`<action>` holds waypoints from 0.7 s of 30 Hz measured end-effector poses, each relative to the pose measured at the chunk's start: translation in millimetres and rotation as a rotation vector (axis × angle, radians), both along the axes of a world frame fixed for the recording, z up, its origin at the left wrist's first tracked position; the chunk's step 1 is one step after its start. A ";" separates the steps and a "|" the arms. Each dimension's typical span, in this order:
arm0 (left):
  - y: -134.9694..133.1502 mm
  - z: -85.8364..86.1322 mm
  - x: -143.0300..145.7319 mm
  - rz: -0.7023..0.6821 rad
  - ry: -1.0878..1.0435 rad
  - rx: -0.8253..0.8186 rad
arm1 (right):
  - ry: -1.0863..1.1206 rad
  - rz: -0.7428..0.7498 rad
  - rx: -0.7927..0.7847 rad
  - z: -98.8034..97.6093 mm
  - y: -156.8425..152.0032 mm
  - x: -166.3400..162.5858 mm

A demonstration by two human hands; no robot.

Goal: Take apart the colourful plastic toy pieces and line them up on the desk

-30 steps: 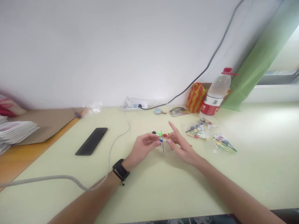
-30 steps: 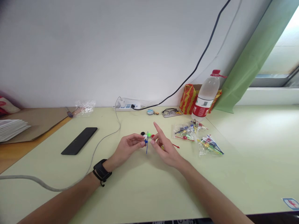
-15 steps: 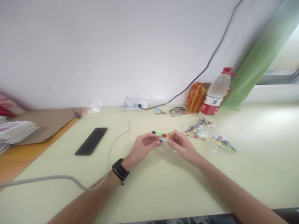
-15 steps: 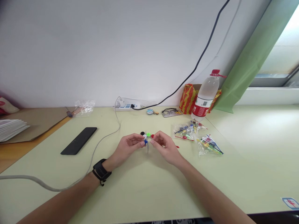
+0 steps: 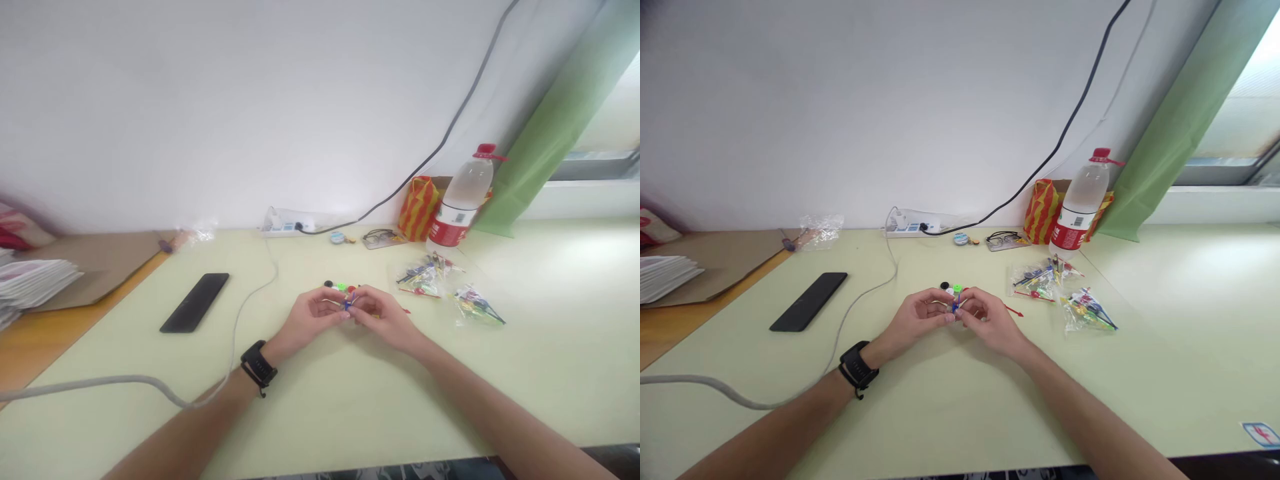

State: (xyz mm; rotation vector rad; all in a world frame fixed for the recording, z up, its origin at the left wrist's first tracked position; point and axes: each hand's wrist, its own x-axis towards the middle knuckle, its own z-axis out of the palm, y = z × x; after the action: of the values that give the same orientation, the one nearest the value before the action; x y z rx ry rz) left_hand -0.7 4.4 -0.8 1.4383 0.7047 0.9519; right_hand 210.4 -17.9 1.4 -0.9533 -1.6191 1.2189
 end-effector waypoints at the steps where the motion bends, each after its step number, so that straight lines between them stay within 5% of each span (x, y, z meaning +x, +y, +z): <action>1: 0.1 0.0 0.2 -0.002 -0.002 -0.002 | 0.009 -0.001 -0.008 -0.1 -0.2 -0.6; 5: 1.6 2.2 0.9 0.062 -0.008 0.004 | 0.093 -0.031 -0.090 4.3 -2.2 -1.6; 11: 4.9 4.0 -0.5 0.196 0.047 0.015 | 0.289 -0.118 -0.449 8.9 -4.1 -2.1; 14: 4.7 3.6 -0.8 0.212 0.059 0.012 | 0.338 -0.033 -0.594 8.4 -1.8 0.7; 17: 4.3 3.8 -0.8 0.215 0.073 0.011 | 0.402 0.082 -0.625 9.5 2.6 7.1; 21: 4.9 3.9 -0.7 0.214 0.057 -0.001 | 0.529 -0.022 -0.550 13.0 5.4 10.5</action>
State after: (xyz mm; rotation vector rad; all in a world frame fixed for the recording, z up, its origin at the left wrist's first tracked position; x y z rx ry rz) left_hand -1.4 9.3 3.1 1.4129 0.9154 1.0775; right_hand 220.9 -12.5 14.4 -0.8626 -0.8700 1.7691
